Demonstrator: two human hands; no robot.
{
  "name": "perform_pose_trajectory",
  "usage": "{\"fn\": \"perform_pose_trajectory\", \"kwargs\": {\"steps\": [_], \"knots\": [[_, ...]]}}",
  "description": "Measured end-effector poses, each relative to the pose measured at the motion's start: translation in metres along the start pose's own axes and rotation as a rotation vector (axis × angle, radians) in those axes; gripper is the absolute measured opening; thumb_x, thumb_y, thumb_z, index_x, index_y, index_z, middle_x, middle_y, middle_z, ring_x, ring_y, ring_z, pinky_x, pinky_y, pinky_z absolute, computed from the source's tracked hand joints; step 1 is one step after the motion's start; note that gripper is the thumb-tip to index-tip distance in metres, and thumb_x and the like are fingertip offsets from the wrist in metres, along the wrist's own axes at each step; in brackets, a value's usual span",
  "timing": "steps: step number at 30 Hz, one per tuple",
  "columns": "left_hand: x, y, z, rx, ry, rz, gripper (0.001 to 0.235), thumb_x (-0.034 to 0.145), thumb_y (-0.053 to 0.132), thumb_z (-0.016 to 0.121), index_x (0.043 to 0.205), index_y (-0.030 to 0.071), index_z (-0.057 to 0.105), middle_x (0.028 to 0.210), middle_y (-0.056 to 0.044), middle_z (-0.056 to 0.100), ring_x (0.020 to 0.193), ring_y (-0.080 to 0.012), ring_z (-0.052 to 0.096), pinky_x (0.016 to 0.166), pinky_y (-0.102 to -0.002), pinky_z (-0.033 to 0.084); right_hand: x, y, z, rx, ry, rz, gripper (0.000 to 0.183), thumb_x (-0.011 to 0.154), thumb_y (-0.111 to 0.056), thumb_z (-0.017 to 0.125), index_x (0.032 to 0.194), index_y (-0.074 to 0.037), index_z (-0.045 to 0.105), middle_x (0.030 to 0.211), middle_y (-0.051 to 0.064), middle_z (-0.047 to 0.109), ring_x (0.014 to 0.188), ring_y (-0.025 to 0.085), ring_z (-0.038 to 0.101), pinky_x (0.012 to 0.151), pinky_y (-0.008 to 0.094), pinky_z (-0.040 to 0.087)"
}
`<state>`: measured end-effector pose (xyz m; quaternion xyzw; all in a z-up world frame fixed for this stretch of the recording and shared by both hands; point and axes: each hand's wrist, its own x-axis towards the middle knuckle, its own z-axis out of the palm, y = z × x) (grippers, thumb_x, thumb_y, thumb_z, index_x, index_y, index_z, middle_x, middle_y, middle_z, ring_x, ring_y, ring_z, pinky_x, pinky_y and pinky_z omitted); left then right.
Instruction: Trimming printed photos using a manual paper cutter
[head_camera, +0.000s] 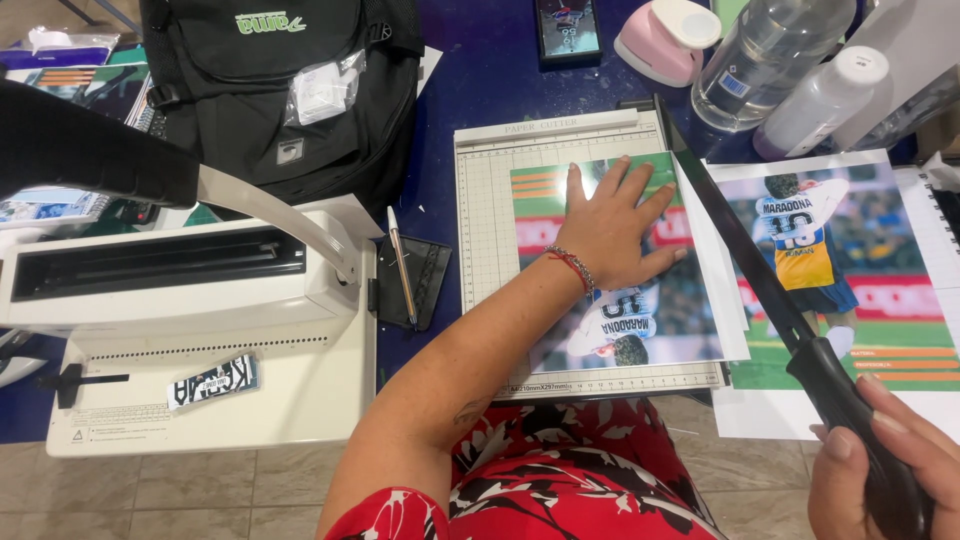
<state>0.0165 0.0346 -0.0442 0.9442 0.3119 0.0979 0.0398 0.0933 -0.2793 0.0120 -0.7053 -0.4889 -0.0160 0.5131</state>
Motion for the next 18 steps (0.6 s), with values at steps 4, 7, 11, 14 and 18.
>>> {"fn": "perform_pose_trajectory", "kwargs": {"steps": [4, 7, 11, 14, 18], "knots": [[0.0, -0.001, 0.006, 0.004, 0.071, 0.002, 0.081, 0.086, 0.077, 0.04, 0.149, 0.028, 0.05, 0.156, -0.007, 0.046, 0.15, -0.0329, 0.034, 0.11, -0.08, 0.02, -0.001, -0.001, 0.0, 0.012, -0.006, 0.0, 0.025, 0.113, 0.013, 0.058, 0.135, 0.016, 0.044, 0.152, 0.046, 0.057, 0.121, 0.043, 0.065, 0.101, 0.04, 0.057], [0.001, -0.002, 0.01, 0.007, 0.089, 0.006, 0.081, 0.086, 0.078, 0.039, 0.148, 0.028, 0.05, 0.156, -0.007, 0.046, 0.15, -0.0332, 0.034, 0.11, -0.08, 0.021, -0.001, -0.004, 0.0, 0.002, -0.01, 0.015, 0.026, 0.113, 0.013, 0.058, 0.135, 0.016, 0.045, 0.153, 0.045, 0.058, 0.117, 0.042, 0.066, 0.101, 0.04, 0.056], [0.002, -0.003, 0.011, -0.007, 0.111, 0.01, 0.08, 0.085, 0.078, 0.041, 0.147, 0.027, 0.052, 0.154, -0.007, 0.048, 0.149, -0.0335, 0.035, 0.109, -0.081, 0.021, -0.004, 0.001, 0.0, 0.0, -0.006, 0.018, 0.025, 0.114, 0.012, 0.058, 0.135, 0.015, 0.046, 0.153, 0.044, 0.058, 0.11, 0.041, 0.067, 0.099, 0.039, 0.056], [0.002, -0.003, 0.01, 0.0, 0.099, 0.01, 0.081, 0.085, 0.078, 0.04, 0.147, 0.028, 0.051, 0.155, -0.007, 0.047, 0.149, -0.0334, 0.035, 0.109, -0.081, 0.021, -0.004, 0.007, -0.002, -0.009, -0.01, -0.019, 0.026, 0.113, 0.013, 0.059, 0.134, 0.015, 0.045, 0.151, 0.046, 0.059, 0.115, 0.042, 0.067, 0.099, 0.039, 0.057], [0.002, -0.003, 0.006, 0.004, 0.067, 0.009, 0.081, 0.087, 0.077, 0.041, 0.149, 0.027, 0.049, 0.157, -0.008, 0.044, 0.151, -0.033, 0.032, 0.11, -0.081, 0.021, -0.004, 0.008, -0.001, -0.018, -0.001, -0.032, 0.025, 0.113, 0.014, 0.059, 0.134, 0.016, 0.046, 0.15, 0.047, 0.059, 0.119, 0.044, 0.066, 0.099, 0.041, 0.057]]}}
